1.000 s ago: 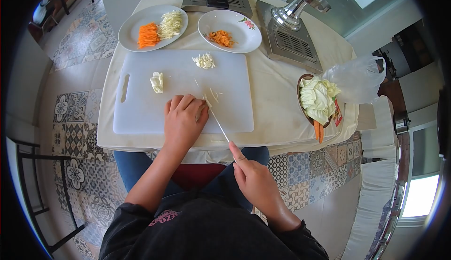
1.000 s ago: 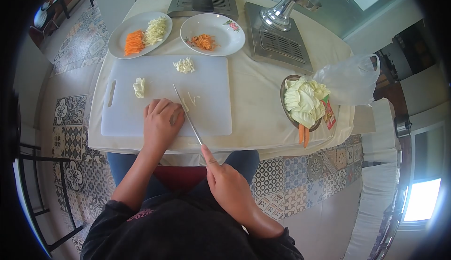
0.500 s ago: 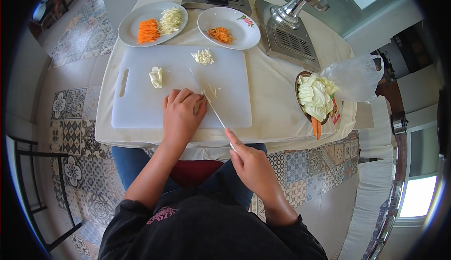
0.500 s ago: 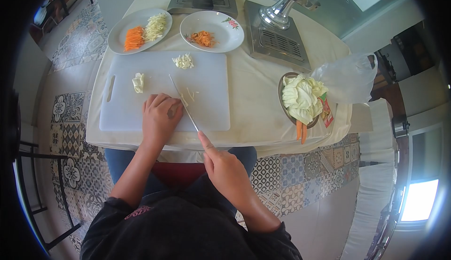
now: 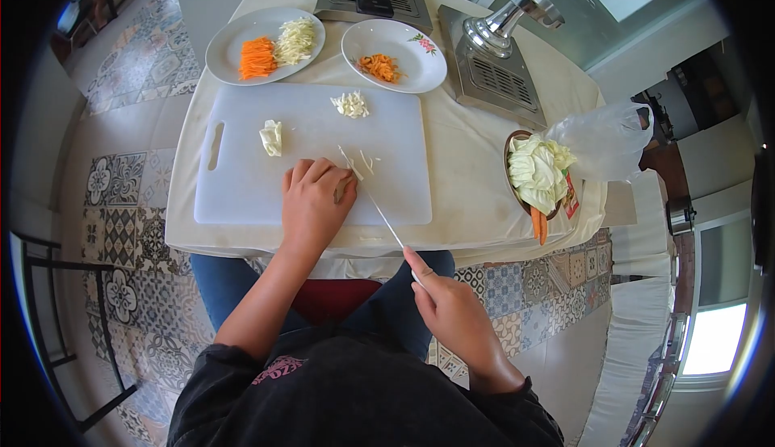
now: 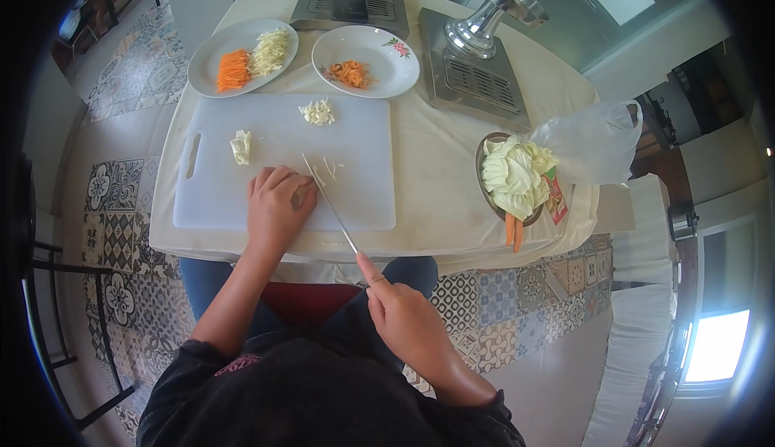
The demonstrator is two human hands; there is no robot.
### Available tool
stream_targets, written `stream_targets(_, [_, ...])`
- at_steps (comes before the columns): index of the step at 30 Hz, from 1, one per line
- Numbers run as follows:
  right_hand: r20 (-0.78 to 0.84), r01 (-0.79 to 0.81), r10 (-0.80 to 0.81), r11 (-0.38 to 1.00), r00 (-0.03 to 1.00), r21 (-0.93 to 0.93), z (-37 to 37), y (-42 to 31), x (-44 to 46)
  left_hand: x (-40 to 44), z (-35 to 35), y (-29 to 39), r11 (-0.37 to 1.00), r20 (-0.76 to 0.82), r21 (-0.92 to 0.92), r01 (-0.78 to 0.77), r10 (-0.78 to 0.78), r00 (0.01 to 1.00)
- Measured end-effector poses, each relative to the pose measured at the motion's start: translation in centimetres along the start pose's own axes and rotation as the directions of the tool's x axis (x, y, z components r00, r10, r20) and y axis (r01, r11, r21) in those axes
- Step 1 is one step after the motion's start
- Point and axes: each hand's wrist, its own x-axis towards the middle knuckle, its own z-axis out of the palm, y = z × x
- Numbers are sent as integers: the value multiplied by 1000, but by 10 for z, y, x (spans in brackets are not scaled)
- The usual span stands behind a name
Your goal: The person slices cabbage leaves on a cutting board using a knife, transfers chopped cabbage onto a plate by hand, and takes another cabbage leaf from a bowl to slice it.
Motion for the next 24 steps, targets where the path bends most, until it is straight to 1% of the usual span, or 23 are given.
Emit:
stream_targets(6, [-36,-9,7,999,999,-47,19,-7,26,-1,-3,0,1000,18,1,-5,5,1000])
stream_targets(9, [-92,30,-26,999,995,36,23,-6,29,-1,-3,0,1000,18,2,-17,17,1000])
stream_targets(12, [-93,31,-22,994,995,101,18,-4,20,-2,-1,-1,1000,0,4,-25,25,1000])
stream_targets(15, [-101,17,-6,994,995,107,13,-4,9,-3,1,-3,1000,-9,-1,-30,30,1000])
stream_targets(18, [-131,-5,26,987,991,158,9,-6,1,-2,0,-1,1000,-3,-2,-29,29,1000])
stream_targets(24, [-127,-54,84,974,988,222,3,-7,-3,-2,-2,-2,999,32,-5,-54,54,998])
